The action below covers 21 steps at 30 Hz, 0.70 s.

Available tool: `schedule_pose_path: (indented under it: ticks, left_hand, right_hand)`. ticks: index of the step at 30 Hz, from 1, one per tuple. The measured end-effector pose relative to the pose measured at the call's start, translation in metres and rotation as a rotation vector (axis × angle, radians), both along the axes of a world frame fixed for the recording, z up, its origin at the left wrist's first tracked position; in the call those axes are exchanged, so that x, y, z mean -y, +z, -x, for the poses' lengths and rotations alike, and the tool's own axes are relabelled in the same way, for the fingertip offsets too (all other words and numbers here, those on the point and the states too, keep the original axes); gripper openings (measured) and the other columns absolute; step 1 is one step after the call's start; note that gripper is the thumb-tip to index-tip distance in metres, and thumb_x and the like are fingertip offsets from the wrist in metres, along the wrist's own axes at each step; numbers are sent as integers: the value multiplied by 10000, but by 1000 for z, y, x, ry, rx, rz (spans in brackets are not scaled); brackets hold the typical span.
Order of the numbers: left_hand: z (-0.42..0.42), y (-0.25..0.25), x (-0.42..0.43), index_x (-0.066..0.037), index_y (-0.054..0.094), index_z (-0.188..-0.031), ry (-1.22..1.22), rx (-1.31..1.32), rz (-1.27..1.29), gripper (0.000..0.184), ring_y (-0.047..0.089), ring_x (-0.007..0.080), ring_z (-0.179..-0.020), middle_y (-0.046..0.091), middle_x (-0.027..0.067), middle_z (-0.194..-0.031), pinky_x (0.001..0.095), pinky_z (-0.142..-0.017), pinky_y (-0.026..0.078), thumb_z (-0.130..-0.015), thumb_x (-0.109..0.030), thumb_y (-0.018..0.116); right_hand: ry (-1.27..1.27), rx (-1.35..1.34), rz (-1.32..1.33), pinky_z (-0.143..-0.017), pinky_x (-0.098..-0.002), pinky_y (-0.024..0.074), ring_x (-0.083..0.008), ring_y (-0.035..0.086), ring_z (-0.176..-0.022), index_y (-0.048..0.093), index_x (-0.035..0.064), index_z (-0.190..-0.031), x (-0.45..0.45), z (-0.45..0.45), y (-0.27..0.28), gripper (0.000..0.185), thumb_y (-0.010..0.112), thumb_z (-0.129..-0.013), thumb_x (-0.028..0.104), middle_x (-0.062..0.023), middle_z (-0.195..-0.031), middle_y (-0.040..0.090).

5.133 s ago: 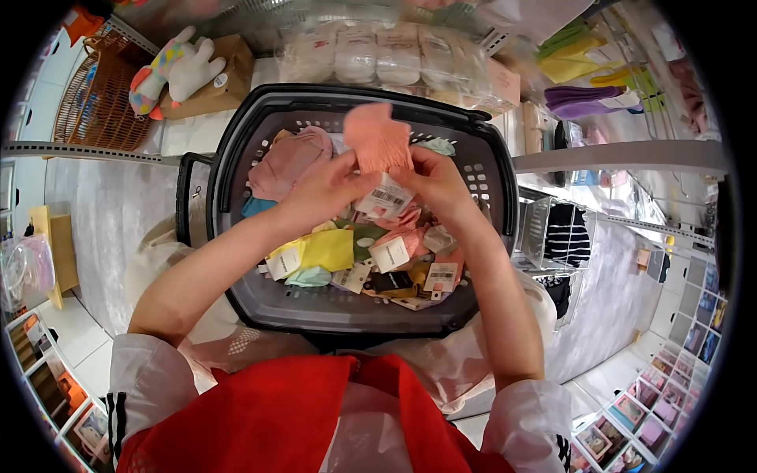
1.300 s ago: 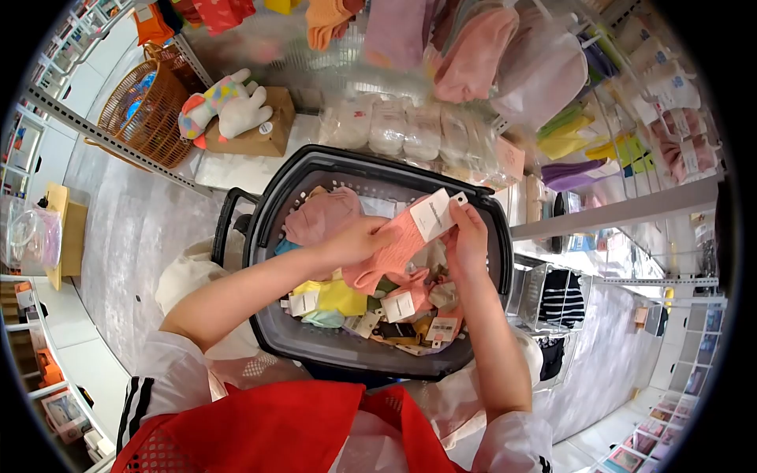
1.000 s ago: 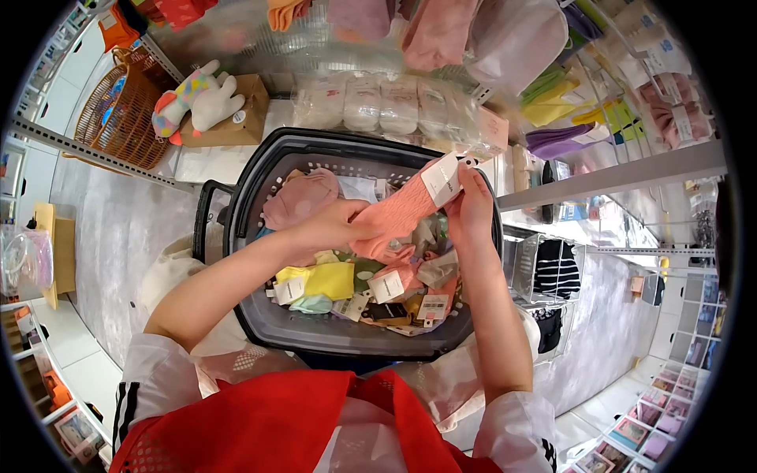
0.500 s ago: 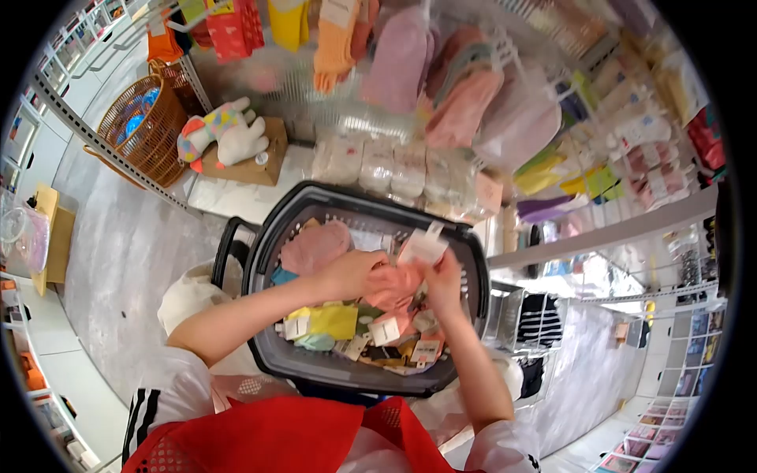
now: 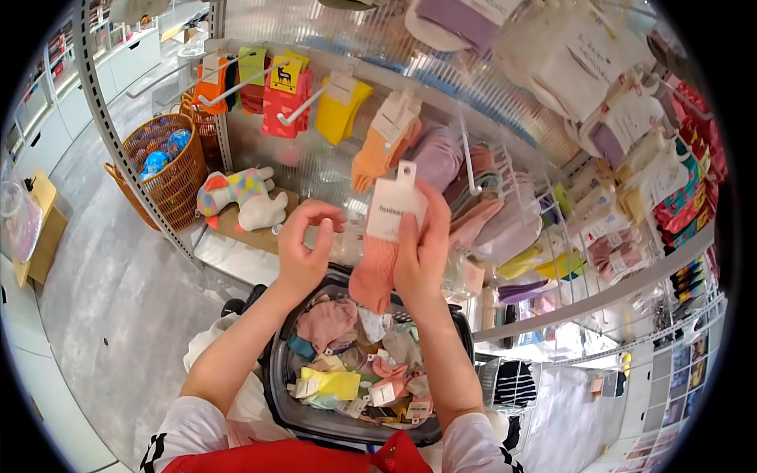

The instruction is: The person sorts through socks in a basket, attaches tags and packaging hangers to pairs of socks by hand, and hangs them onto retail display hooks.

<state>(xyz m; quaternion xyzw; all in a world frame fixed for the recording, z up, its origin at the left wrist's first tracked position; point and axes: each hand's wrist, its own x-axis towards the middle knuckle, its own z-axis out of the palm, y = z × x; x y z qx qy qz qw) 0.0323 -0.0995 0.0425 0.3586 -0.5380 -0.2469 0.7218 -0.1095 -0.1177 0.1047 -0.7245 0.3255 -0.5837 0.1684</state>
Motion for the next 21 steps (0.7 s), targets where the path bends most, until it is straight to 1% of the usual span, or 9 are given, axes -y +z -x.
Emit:
schedule_pose_path:
  ticks: [1,2,3,6,10,13,16,21]
  left_hand:
    - [-7,-2,2,-4,482,-963,34,4,-32,128,530,116,-733,546,66,-828,244,-683,451,-874,-77,428]
    - [-12,-4,4,-4,483,-962,68,8,-66,130,525,110,-718,546,65,-822,239,-670,451,-877,-82,424]
    - [-9,-4,9,10,524,-891,120,-142,-54,96,548,116,-633,572,78,-757,226,-596,441,-837,-49,471]
    - [-9,-3,11,5,525,-891,76,-175,-59,97,546,108,-627,575,71,-752,225,-583,434,-840,-54,468]
    - [-7,-8,10,0,530,-888,35,-86,-42,94,543,104,-611,578,61,-750,220,-569,427,-835,-52,473]
    - [-5,-9,6,-1,533,-881,31,-52,-60,91,542,102,-603,577,60,-747,221,-561,424,-827,-46,475]
    - [-5,-4,1,-4,536,-874,63,16,-47,89,541,105,-596,576,61,-743,224,-555,424,-815,-38,480]
    - [-6,0,-4,-7,536,-861,142,210,-18,84,524,120,-578,566,66,-731,230,-547,415,-787,-27,503]
  right_hand:
    - [24,-65,16,-805,-294,408,-260,544,-941,435,-6,-1157,5,-6,8,326,451,-832,1,-177,-1065,538]
    - [38,-48,32,-803,-293,409,-265,543,-943,452,-5,-1144,9,-12,11,314,447,-830,-3,-173,-1065,539]
    - [52,-29,46,-801,-293,410,-270,543,-945,470,-4,-1131,12,-17,14,303,442,-829,-7,-169,-1065,541]
    - [46,5,55,-795,-294,413,-272,544,-947,503,-8,-1100,10,-25,18,283,437,-825,-16,-167,-1060,545]
    - [60,60,13,-797,-292,412,-262,544,-955,506,-11,-1101,4,-23,15,285,438,-824,-12,-164,-1059,548]
    - [80,-19,83,-813,-291,408,-250,538,-975,499,-13,-1112,-1,-21,19,290,435,-829,-1,-159,-1074,547]
    - [104,1,-68,-845,-290,393,-236,526,-1008,491,-18,-1122,-4,-25,27,293,435,-836,16,-157,-1096,541]
    - [164,71,-129,-910,-279,344,-209,480,-1080,467,-24,-1154,-7,-27,30,313,436,-848,33,-145,-1149,516]
